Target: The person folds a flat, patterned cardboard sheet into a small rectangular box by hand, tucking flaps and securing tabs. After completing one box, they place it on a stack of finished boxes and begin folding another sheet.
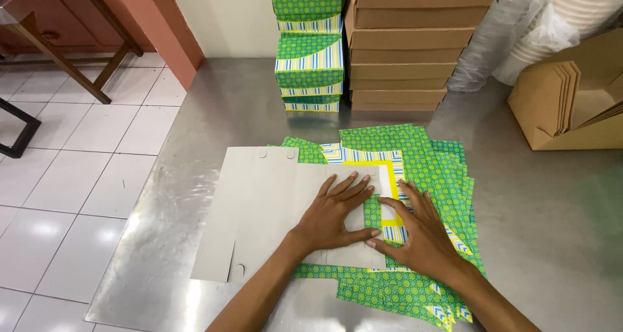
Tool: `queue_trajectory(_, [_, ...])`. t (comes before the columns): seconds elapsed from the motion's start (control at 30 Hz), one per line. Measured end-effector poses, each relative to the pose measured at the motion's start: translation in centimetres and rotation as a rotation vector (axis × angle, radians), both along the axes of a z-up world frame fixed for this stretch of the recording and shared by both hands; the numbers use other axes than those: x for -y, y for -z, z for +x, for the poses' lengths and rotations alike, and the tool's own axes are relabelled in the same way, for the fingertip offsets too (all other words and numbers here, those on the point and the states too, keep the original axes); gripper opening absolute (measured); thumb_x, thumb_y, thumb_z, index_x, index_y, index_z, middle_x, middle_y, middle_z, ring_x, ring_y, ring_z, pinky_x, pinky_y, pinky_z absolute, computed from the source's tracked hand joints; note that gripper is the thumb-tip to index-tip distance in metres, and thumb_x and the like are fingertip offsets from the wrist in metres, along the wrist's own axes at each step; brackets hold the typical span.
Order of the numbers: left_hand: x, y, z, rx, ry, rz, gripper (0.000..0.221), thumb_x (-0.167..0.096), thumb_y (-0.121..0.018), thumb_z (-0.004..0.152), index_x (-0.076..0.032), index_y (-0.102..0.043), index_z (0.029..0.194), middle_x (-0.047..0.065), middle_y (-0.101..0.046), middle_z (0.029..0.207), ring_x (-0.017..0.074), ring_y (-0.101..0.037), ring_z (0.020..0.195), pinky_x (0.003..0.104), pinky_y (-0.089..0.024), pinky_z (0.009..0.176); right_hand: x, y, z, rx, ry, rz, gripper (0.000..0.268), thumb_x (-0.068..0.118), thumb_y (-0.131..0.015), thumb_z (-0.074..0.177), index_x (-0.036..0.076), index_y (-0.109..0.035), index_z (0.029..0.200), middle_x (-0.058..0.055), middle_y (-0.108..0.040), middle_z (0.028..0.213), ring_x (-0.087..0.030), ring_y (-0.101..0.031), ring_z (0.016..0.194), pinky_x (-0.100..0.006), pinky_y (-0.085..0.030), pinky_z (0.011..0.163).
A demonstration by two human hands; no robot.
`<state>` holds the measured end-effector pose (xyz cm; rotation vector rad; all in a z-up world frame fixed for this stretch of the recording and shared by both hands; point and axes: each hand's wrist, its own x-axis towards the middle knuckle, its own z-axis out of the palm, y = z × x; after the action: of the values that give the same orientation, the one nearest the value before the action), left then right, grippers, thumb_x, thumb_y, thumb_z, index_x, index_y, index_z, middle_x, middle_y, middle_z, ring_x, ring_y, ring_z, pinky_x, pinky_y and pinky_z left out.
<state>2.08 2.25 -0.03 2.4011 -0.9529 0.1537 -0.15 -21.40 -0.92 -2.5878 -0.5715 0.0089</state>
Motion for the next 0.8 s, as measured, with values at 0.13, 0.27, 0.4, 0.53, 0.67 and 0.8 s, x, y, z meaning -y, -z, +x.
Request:
queue_trajectory(0.13, [0.2,-0.1,0.0,0.013,-0.009,0.000,0.085,-0.063,-0.059,0.091,-0.008,-0.044,0.154,0.014,-0.045,0.160,0.0320,-0.031,0.155,0.057,-0.013,0.125,0.1,-1.1,0.5,-0.132,0.010,-0.024,0.085,0.064,-0.079,0.078,0.025,-0.050,0.148,-0.010,-0.014,0.170,-0.030,-0.003,0.160,-0.055,-0.006,0.125])
queue_trajectory(0.27, [0.1,-0.4,-0.2,-0.023,0.001,0.002,0.086,-0.065,-0.054,0.092,-0.007,-0.041,0.156,0.014,-0.042,0.161,0.0320,-0.027,0.156,0.054,-0.010,0.126,0.9,-1.8,1.4,-0.213,-0.064,-0.038,0.084,0.062,-0.080,0.079,0.032,-0.048,0.150,-0.007,-0.011,0.171,-0.031,0.002,0.160,-0.056,0.002,0.125])
queue_trajectory(0.4, [-0.3,-0.3,-0.1,-0.066,0.067,0.028,0.087,-0.062,-0.046,0.097,-0.004,-0.031,0.159,0.017,-0.034,0.165,0.0314,-0.022,0.157,0.051,-0.006,0.128,0.7,-3.2,2.0,-0.319,-0.053,-0.070,0.086,0.057,-0.089,0.076,0.036,-0.047,0.148,-0.009,0.000,0.173,-0.033,0.009,0.161,-0.055,-0.004,0.126])
queue_trajectory(0.53, [-0.2,-0.5,-0.1,-0.056,0.076,0.042,0.087,-0.063,-0.042,0.097,0.000,-0.034,0.157,0.019,-0.035,0.164,0.0301,-0.024,0.157,0.051,-0.008,0.127,-1.6,-6.1,2.5,-0.484,0.074,-0.228,0.092,0.063,-0.093,0.070,0.047,-0.042,0.145,-0.004,0.017,0.176,-0.031,0.021,0.163,-0.060,-0.019,0.124])
queue_trajectory(0.67, [0.1,0.3,-0.4,0.018,0.022,0.036,0.076,-0.054,-0.046,0.102,-0.008,-0.031,0.161,0.019,-0.033,0.166,0.0335,-0.026,0.156,0.052,-0.015,0.125,-2.5,-4.5,3.3,-0.364,-0.069,-0.247,0.090,0.067,-0.095,0.072,0.025,-0.044,0.133,-0.015,0.012,0.173,-0.036,0.020,0.161,-0.063,0.005,0.124])
queue_trajectory(0.8, [-0.4,0.4,-0.4,-0.034,-0.046,0.069,0.077,-0.063,-0.048,0.097,-0.023,-0.032,0.162,0.026,-0.017,0.169,0.0420,-0.008,0.158,0.061,0.001,0.123,-2.2,-3.0,3.9,-0.295,-0.124,-0.216,0.091,0.074,-0.093,0.070,0.021,-0.046,0.126,-0.016,0.012,0.173,-0.034,0.019,0.160,-0.063,0.013,0.122])
